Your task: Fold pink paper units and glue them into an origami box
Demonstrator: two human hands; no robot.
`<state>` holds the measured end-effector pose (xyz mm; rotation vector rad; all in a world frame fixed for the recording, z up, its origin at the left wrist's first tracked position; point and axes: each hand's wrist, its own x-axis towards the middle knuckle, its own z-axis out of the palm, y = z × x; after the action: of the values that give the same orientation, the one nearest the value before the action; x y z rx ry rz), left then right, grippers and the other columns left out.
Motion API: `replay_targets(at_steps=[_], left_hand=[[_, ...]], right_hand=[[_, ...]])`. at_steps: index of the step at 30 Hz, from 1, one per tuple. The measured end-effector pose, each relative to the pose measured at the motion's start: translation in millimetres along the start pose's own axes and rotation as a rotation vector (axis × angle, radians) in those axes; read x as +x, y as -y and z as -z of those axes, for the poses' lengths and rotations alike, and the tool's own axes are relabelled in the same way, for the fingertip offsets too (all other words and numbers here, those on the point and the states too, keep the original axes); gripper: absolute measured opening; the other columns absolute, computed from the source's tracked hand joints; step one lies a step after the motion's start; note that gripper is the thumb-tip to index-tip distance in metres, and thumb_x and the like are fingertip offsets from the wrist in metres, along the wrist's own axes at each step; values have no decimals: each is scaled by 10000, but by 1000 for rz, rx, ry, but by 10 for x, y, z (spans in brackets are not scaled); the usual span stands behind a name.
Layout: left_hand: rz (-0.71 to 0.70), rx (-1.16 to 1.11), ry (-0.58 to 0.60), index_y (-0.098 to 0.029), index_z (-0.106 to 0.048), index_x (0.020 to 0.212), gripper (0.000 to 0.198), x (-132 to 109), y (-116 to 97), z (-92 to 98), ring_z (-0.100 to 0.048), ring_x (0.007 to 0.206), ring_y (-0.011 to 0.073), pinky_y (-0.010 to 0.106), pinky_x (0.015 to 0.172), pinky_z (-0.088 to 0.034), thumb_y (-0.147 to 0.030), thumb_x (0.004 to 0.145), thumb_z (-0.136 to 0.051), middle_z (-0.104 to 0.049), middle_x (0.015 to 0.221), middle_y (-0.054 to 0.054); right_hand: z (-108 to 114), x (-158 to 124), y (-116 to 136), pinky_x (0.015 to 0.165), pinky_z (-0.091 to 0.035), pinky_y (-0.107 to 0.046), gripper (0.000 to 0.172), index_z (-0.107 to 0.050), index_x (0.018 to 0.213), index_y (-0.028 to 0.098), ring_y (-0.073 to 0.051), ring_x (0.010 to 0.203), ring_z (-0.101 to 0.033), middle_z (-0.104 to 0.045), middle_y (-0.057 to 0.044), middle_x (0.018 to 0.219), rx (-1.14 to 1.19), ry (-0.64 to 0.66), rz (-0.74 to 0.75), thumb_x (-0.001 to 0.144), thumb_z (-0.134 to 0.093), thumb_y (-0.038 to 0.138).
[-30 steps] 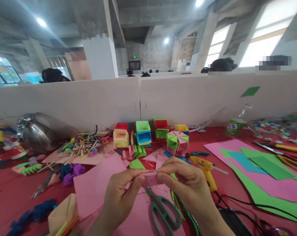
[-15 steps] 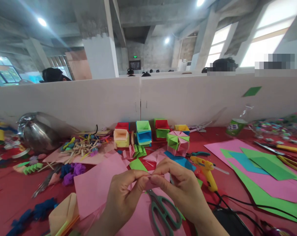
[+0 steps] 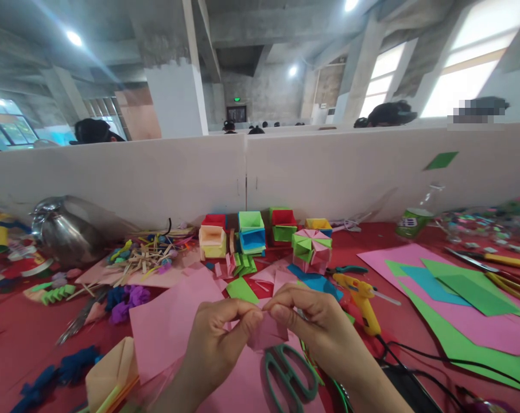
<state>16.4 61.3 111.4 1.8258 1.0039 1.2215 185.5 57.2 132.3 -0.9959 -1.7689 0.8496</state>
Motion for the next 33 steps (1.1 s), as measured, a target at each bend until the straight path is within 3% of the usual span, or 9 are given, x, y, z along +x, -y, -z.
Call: replay_targets(at_steps=[5,9,13,17,20,24,27,30,33], left_hand=[[87,-49,97,-178,-697,741,208,71,46,25,-587,608,132,200,585,-434,-313,823,-563,-669,644,16],[34,-98,-46,-179,-701,692,183,112,103,46,-594,777,166,242,736,-438,-296,791,-601,-670,774,35],[186,-306,-254,-147,-662,694,232,129,189,24,-541,567,116,216,561,-436,-352,782,-601,-591,593,-11],[260,-480,-276,-158,-619,970,272,145,217,-23,-523,475,79,188,473,-428,-325,756,-643,-567,589,-48],[269,-647,-270,-191,-539,1124,403,163,183,-62,-526,486,57,167,473,-429,-279,749,-658,-549,652,-58],[383,-919,-303,-168,-573,916,240,166,131,-137,-552,547,70,177,507,-453,-261,722,-678,-563,692,-37],[501,-1065,-288,-152,-556,757,193,143,123,-210,-564,608,79,189,577,-475,-230,672,-711,-561,697,-33],[505,-1025,-204,-160,-552,781,195,111,150,-268,-556,640,86,212,629,-475,-273,703,-691,-565,732,-24],[418,-725,-166,-181,-533,839,218,87,203,-287,-531,631,103,240,627,-464,-388,794,-586,-547,747,-17]], right_hand=[[-2,37,-82,548,-400,-241,255,-642,621,159,-128,576,-508,-564,-5,592,-36,-51,-56,824,-559,290],[-7,52,-161,635,-465,-257,201,-684,896,184,-150,723,-574,-643,-36,799,105,-63,-88,810,-581,334],[-22,54,-170,682,-491,-267,454,-552,1185,221,-145,792,-583,-619,-30,902,201,-71,-103,751,-658,301],[-48,61,-157,550,-462,-217,363,-599,1123,206,-92,599,-521,-534,27,692,283,-82,-123,768,-641,273],[-64,62,-156,578,-476,-219,313,-621,1077,217,-92,631,-539,-570,7,760,348,-114,-80,768,-649,260],[-119,35,-157,702,-504,-279,602,-474,1250,278,-138,796,-574,-583,-54,1071,231,-86,67,704,-719,210],[-183,19,-173,773,-487,-316,552,-458,1265,279,-150,813,-561,-568,-50,1039,-26,-129,179,763,-660,177],[-218,22,-190,815,-471,-313,462,-492,1236,273,-163,884,-548,-562,-44,1011,-168,-181,236,801,-610,168],[-213,29,-189,829,-464,-291,469,-485,1244,259,-157,906,-541,-565,-37,1007,-205,-179,241,800,-607,167]])
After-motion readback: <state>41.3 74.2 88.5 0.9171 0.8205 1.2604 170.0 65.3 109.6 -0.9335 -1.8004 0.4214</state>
